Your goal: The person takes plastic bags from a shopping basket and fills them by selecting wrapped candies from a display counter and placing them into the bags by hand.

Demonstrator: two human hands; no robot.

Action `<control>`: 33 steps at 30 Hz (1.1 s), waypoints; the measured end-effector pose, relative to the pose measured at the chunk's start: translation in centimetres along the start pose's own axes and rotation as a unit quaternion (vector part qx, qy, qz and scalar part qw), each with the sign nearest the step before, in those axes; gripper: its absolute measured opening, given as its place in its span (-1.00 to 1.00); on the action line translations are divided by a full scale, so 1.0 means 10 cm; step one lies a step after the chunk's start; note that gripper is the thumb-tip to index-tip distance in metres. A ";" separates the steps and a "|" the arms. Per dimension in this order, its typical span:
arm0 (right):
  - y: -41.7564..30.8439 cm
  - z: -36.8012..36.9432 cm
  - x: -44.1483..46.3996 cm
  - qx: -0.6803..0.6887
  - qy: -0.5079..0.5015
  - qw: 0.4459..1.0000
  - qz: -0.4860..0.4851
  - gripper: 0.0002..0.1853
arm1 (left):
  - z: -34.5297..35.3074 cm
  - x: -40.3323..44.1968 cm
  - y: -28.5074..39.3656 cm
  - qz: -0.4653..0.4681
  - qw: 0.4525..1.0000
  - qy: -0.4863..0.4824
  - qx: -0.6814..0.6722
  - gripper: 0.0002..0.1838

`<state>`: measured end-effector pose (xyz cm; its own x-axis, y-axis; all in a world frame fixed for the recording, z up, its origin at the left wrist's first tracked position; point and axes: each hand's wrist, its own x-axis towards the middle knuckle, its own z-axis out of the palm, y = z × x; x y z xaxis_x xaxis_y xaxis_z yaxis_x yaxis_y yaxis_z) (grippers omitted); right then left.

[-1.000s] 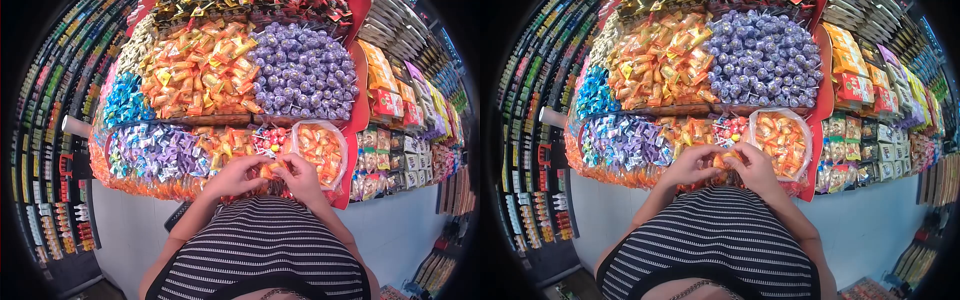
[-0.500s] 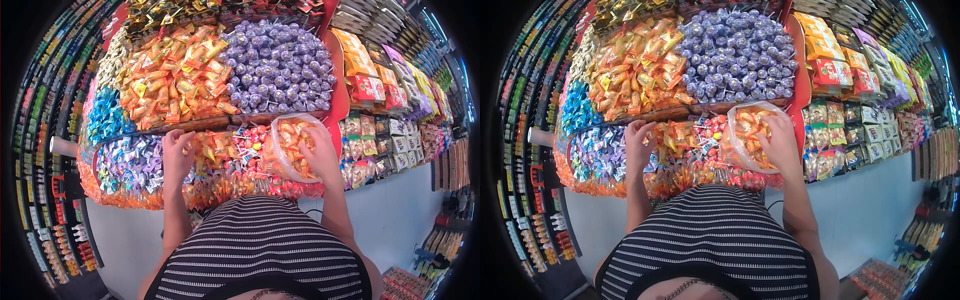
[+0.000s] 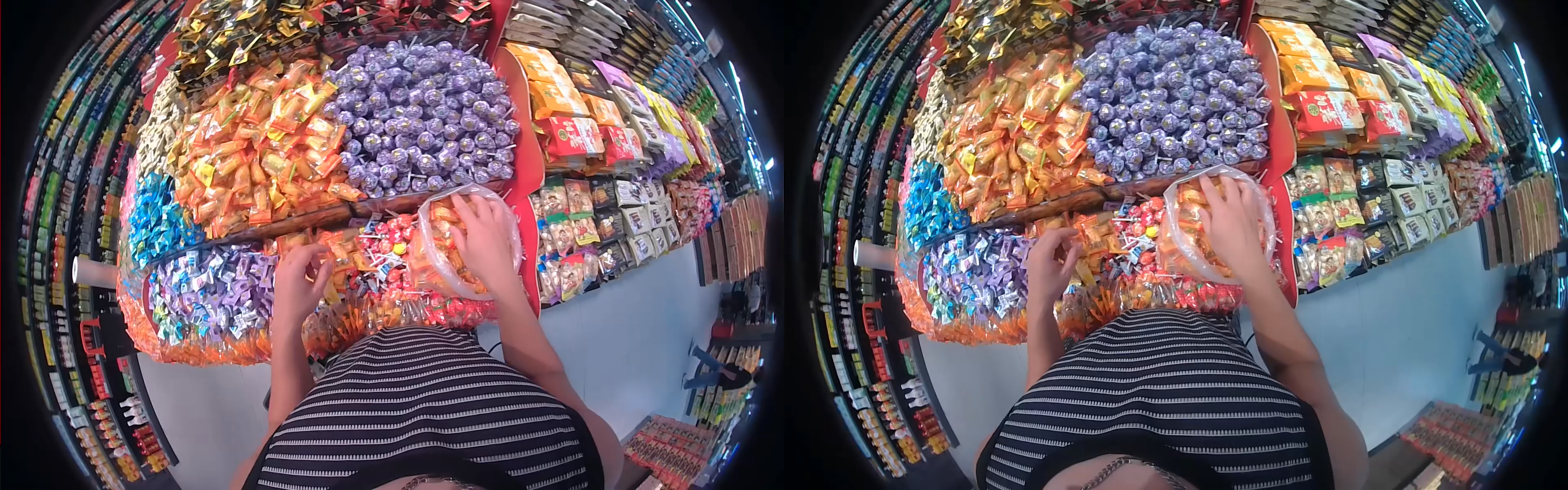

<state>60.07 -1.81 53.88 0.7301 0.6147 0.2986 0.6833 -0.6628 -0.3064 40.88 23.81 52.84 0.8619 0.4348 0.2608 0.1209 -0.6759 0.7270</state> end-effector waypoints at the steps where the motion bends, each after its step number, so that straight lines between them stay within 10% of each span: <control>1: 0.02 0.04 0.01 -0.004 0.012 1.000 -0.008 -0.43 | 0.00 -0.01 0.02 -0.004 0.999 -0.038 0.017 -0.73; 8: 0.08 0.05 0.05 0.022 0.005 0.999 -0.033 -0.57 | -0.01 -0.07 -0.01 -0.039 0.976 -0.213 0.038 -0.58; 21: 0.15 0.11 0.07 0.039 0.083 0.994 -0.059 -0.80 | 0.02 -0.08 0.02 -0.043 0.970 -0.231 0.060 -0.56; 33: 0.02 -0.28 -0.12 0.429 0.092 0.894 0.095 -0.79 | 0.14 -0.05 0.34 -0.019 0.934 -0.207 -0.291 -0.50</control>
<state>59.35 -3.85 55.96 0.8739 0.3931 0.2861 0.3602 -0.1284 -0.9240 41.51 20.43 54.29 0.9934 0.1039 0.0479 -0.0292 -0.1741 0.9843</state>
